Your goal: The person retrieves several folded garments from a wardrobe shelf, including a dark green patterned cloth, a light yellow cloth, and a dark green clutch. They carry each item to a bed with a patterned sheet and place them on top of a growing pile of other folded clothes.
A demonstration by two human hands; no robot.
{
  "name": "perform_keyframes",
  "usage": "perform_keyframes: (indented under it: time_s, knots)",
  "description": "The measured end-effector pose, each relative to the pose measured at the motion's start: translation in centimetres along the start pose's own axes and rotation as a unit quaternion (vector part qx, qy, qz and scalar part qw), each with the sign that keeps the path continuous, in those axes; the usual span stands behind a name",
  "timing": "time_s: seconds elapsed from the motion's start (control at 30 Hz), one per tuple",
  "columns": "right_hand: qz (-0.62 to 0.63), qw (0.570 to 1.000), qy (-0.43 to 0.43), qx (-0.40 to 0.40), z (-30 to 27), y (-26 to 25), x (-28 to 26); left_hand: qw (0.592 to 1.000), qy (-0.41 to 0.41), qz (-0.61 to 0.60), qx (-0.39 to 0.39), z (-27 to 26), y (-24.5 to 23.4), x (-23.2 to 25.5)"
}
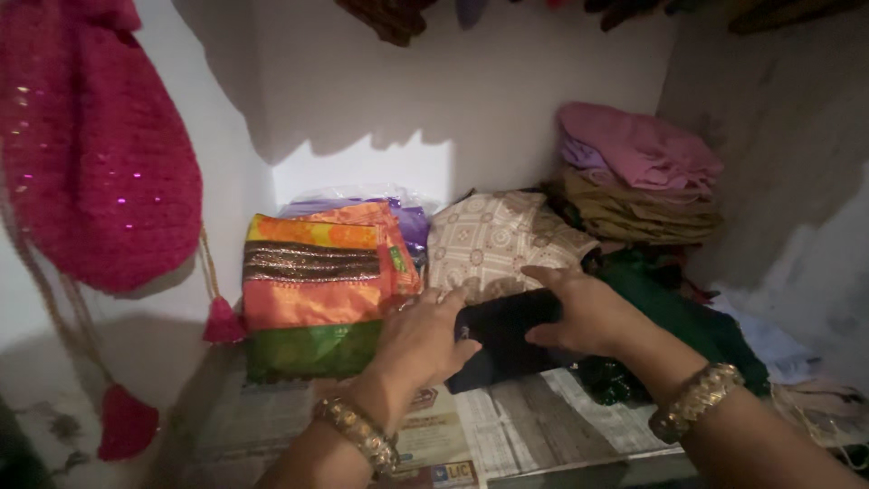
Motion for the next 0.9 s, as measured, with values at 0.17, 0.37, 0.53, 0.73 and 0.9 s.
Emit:
perform_keyframes:
  time_s: [0.17,0.37,0.53,0.73,0.9]
  knots:
    - [-0.06,0.996,0.01,-0.071,0.5,2.0,1.5,0.996,-0.052,0.037,-0.069,0.8,1.5,0.2]
    - [-0.133,0.978,0.03,-0.156,0.7,3.6,2.1,0.993,-0.062,0.053,-0.086,2.1,3.0,0.1]
    - [-0.144,0.977,0.0,-0.16,0.8,3.9,1.3,0.995,-0.047,0.001,-0.09,3.5,4.3,-0.6]
    - [-0.161,0.967,0.018,-0.199,0.9,3.7,0.4,0.99,-0.066,0.021,-0.122,3.6,3.7,-0.9]
    - [-0.17,0.962,0.026,-0.212,0.6,3.3,-0.8,0.986,-0.092,0.018,-0.137,2.9,2.4,-1.0]
Point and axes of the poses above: each hand's wrist, its own z-axis towards the middle knuckle, its own y-axis out of the palm, x = y × z, the point moved 6 cm from there along z, towards the middle knuckle
